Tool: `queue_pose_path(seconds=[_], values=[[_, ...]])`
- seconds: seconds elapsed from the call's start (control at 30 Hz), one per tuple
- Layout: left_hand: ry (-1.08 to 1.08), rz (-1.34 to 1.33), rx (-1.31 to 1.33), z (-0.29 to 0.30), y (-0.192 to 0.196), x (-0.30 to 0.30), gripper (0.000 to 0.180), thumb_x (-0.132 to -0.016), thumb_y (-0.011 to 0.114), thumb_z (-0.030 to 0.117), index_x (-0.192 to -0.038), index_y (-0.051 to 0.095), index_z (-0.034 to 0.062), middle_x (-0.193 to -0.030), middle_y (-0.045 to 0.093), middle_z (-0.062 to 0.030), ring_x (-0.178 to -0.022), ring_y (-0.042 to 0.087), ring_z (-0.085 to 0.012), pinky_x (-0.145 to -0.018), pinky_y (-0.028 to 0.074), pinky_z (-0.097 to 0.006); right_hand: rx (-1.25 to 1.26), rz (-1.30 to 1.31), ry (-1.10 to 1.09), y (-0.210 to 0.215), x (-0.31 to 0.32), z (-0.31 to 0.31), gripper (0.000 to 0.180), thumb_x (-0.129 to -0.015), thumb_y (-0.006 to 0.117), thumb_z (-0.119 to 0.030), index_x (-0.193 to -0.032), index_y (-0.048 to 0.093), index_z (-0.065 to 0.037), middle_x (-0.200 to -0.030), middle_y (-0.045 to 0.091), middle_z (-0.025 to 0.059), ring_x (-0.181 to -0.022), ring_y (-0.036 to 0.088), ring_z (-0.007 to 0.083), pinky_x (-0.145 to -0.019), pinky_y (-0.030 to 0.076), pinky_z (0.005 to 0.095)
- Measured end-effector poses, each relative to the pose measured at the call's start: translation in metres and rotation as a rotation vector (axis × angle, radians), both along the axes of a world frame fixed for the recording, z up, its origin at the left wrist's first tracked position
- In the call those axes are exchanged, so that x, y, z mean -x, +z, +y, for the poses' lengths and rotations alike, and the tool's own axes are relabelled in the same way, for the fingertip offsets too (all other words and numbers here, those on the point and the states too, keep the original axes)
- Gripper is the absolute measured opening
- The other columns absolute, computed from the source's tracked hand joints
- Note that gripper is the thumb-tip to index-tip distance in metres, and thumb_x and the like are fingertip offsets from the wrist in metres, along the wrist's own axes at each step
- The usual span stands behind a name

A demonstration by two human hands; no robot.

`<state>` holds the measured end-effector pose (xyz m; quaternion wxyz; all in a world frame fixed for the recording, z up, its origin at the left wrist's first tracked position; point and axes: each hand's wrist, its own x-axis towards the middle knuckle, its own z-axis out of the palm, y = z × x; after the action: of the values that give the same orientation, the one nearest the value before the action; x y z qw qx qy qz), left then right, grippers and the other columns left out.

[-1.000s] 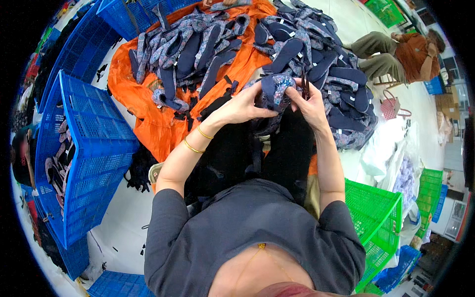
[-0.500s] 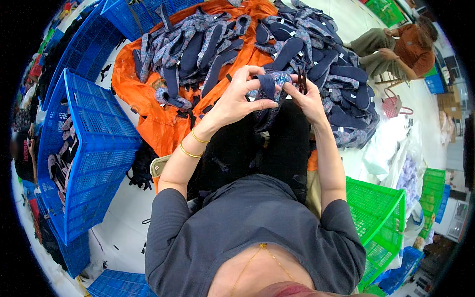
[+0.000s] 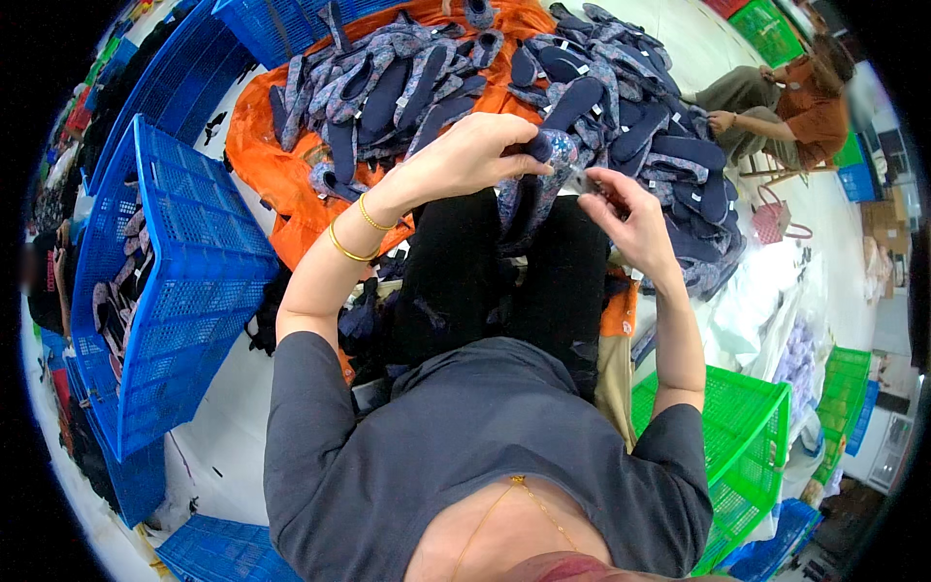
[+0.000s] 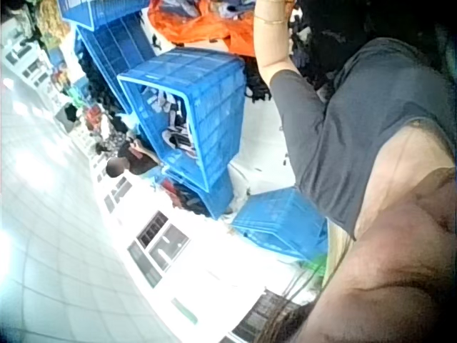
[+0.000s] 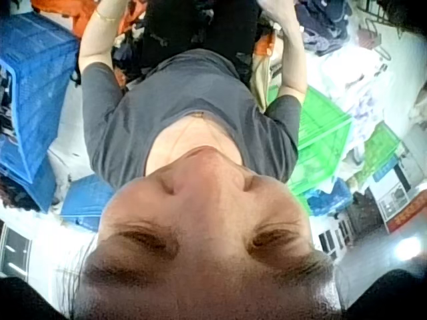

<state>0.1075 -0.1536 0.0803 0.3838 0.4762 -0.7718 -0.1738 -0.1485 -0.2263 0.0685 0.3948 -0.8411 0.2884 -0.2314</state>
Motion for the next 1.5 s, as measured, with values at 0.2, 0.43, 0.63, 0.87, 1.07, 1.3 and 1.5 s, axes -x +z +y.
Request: queue_pose_path(seconds=[0.2,0.43,0.63,0.87,1.07,1.3,1.5], values=[[0.017,0.099,-0.086,0.0,-0.003,0.002,0.019,-0.085,0.07,0.015,-0.098,0.066,0.0018,-0.073,0.063,-0.0063,-0.06,0.058,-0.0108,-0.056,0.046,-0.026,0.198,0.033,0.102,0.009,-0.012,0.004,0.028,-0.086,0.069,-0.021,-0.103,0.059,-0.001,-0.081,0.063,0.0139,-0.067,0.062,0.0225,-0.063,0.049,0.0316],[0.022,0.094,0.01,-0.002,-0.008,0.001,0.025,-0.084,0.072,0.015,-0.105,0.067,0.0018,-0.082,0.069,-0.0071,-0.06,0.056,-0.0099,-0.058,0.047,-0.025,0.345,0.161,0.223,0.031,-0.033,0.004,0.03,-0.087,0.067,-0.027,-0.097,0.056,-0.001,-0.081,0.064,0.0175,-0.073,0.064,0.0347,-0.062,0.05,0.0405],[-0.006,0.216,-0.077,0.005,0.005,0.008,0.025,-0.083,0.072,0.013,-0.104,0.067,0.0014,-0.088,0.07,-0.0095,-0.07,0.061,-0.0147,-0.067,0.049,-0.029,0.368,0.217,0.231,0.035,-0.046,0.005,0.035,-0.087,0.066,-0.031,-0.093,0.053,0.001,-0.08,0.064,0.0196,-0.075,0.064,0.0374,-0.064,0.05,0.044],[-0.042,0.222,0.022,0.002,0.002,0.009,0.022,-0.081,0.073,0.012,-0.098,0.067,0.0011,-0.086,0.068,-0.0121,-0.071,0.061,-0.0195,-0.068,0.049,-0.03,0.334,0.223,0.25,0.037,-0.052,0.001,0.036,-0.085,0.066,-0.031,-0.091,0.054,0.002,-0.076,0.064,0.0197,-0.073,0.063,0.0388,-0.064,0.049,0.046],[0.036,0.237,-0.051,0.007,-0.001,0.01,0.02,-0.082,0.073,0.013,-0.096,0.067,0.0009,-0.081,0.068,-0.0073,-0.069,0.059,-0.0137,-0.065,0.047,-0.028,0.151,0.306,0.237,0.044,-0.047,-0.006,0.032,-0.084,0.069,-0.027,-0.092,0.055,0.001,-0.069,0.062,0.016,-0.063,0.061,0.0304,-0.06,0.048,0.0383],[0.084,0.314,-0.137,0.008,-0.002,0.004,0.016,-0.084,0.072,0.011,-0.095,0.068,0.001,-0.08,0.067,-0.0017,-0.07,0.055,-0.0059,-0.064,0.046,-0.024,0.143,0.307,0.227,0.045,-0.044,-0.006,0.03,-0.083,0.07,-0.026,-0.092,0.055,-0.002,-0.069,0.06,0.014,-0.063,0.061,0.0272,-0.058,0.047,0.0358],[0.155,0.345,-0.14,0.031,0.012,0.003,0.012,-0.083,0.071,0.008,-0.093,0.069,0.0028,-0.084,0.069,-0.0037,-0.078,0.062,-0.0086,-0.075,0.05,-0.025,0.303,0.203,0.228,0.037,-0.053,-0.001,0.026,-0.087,0.067,-0.025,-0.09,0.057,-0.002,-0.074,0.063,0.0172,-0.07,0.064,0.0337,-0.061,0.049,0.0382]])
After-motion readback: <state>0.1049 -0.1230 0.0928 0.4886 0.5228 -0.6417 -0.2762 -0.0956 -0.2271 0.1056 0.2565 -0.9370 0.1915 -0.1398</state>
